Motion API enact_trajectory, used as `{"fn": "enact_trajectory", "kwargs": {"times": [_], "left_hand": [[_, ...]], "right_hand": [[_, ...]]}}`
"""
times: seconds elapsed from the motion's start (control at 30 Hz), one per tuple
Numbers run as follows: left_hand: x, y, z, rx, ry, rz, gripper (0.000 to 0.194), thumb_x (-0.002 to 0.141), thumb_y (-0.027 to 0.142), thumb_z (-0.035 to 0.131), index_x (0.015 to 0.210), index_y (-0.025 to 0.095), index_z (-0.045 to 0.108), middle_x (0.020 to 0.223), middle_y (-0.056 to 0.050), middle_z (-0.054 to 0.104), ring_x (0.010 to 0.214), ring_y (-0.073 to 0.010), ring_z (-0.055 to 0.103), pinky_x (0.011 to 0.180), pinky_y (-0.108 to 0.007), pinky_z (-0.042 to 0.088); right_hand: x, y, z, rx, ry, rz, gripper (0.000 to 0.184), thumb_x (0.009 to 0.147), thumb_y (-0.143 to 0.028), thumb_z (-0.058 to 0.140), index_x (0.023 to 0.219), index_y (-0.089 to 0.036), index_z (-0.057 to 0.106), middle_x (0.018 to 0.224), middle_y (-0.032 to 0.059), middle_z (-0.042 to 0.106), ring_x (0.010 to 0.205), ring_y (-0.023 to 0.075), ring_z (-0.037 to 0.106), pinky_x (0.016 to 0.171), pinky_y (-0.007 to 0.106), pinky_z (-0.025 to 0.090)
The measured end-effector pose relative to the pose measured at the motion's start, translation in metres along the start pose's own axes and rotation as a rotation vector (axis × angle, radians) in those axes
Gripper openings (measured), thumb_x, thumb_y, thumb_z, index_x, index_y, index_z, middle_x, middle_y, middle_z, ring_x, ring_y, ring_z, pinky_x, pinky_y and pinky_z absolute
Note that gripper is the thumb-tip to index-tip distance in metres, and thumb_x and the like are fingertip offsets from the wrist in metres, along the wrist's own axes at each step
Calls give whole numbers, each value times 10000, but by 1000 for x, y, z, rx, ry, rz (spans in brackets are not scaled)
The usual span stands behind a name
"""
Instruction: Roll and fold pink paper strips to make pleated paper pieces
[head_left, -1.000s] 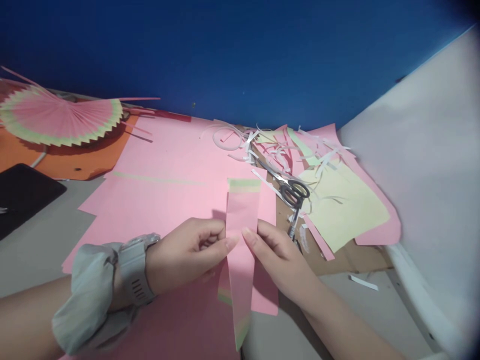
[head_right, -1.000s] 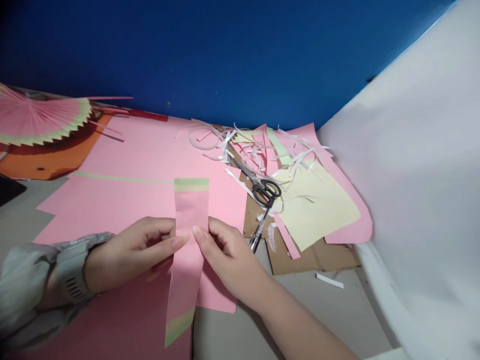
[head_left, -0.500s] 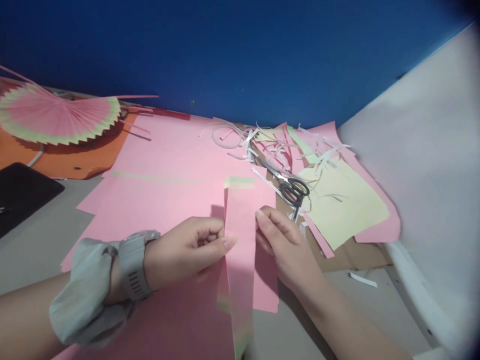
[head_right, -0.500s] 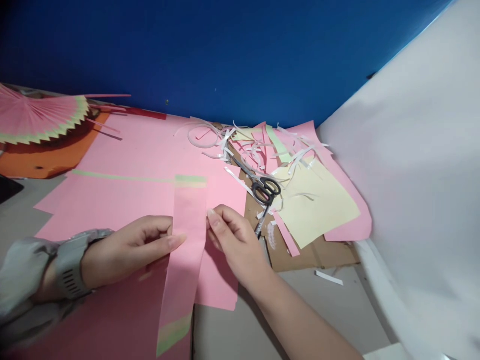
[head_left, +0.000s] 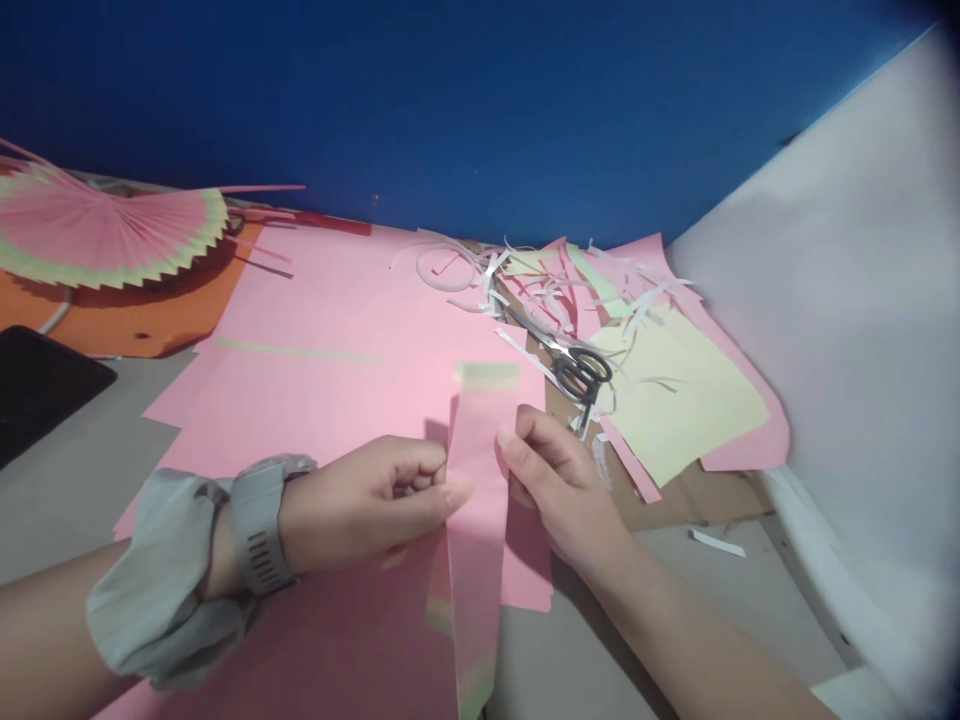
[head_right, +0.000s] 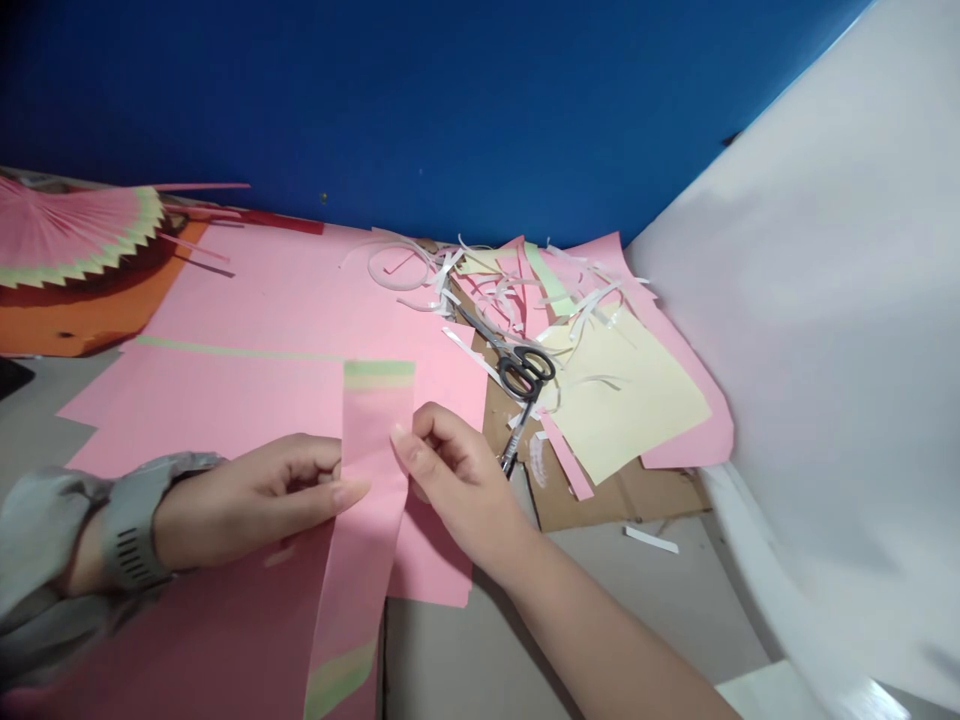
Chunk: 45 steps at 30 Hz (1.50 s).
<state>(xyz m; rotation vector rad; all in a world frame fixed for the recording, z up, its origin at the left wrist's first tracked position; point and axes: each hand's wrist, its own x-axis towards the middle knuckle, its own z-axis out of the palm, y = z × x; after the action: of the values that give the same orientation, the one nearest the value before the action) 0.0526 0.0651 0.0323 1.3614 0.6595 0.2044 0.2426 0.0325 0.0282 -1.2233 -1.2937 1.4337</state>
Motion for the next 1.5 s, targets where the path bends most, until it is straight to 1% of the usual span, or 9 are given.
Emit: {"fn": "enact_trajectory", "kwargs": {"times": [0.17,0.27,0.47,0.67,0.87,1.07,1.13,1.27,1.5], "left_hand": [[0,2,0,69,-19,-32,397,842,442,492,578,188,341,410,89,372,372,-39,337,372,-149,246],[-1,3,-1,96,-31,-30,393,855,454,456,587,189,342,428,84,391,386,-43,338,381,-154,254],[-1,4,-3,192,-107,-6,374,848,434,468,596,191,337,440,76,383,414,-57,343,401,-174,244],[0,5,-3,56,-110,-28,364,848,437,484,612,191,358,434,89,382,381,-45,320,374,-160,236],[-1,5,-2,110,-79,6,375,836,417,512,592,189,340,455,86,361,416,-48,311,392,-165,231],[0,3,-3,147,-83,-19,315,831,342,508,605,195,345,435,85,369,406,-57,339,393,-173,238],[1,3,-2,199,-105,28,315,825,311,491,586,193,323,458,80,340,428,-57,316,406,-178,241],[1,6,1,329,-188,137,314,809,236,467,552,184,294,528,60,291,481,-64,262,437,-198,236],[1,5,1,408,-177,128,312,797,246,481,544,183,309,518,59,299,470,-64,281,422,-195,226]], "right_hand": [[2,-4,0,-49,87,-16,301,861,-389,543,671,-188,424,566,-71,312,484,56,253,434,200,208],[2,-4,1,18,62,9,303,872,-402,518,678,-195,411,536,-84,264,439,50,198,402,194,179],[2,-2,-2,60,106,31,360,869,-461,487,639,-198,399,529,-68,321,433,59,267,382,198,188],[1,-3,-3,-39,214,-57,363,884,-454,465,633,-200,403,495,-75,317,417,62,253,396,210,202],[1,-1,-1,66,52,68,378,874,-472,469,620,-199,404,515,-66,314,431,68,264,399,216,197],[-1,2,0,112,62,104,381,870,-463,484,617,-193,391,506,-74,268,425,61,192,399,218,166],[-1,2,0,127,54,112,373,858,-469,498,624,-197,395,530,-67,281,442,67,213,410,220,187],[1,-2,-2,33,45,32,339,860,-446,505,641,-200,425,535,-64,306,468,80,250,450,230,229],[2,-10,-1,-208,77,-119,241,881,-300,496,661,-203,494,636,-32,442,591,105,405,572,236,344]]}}
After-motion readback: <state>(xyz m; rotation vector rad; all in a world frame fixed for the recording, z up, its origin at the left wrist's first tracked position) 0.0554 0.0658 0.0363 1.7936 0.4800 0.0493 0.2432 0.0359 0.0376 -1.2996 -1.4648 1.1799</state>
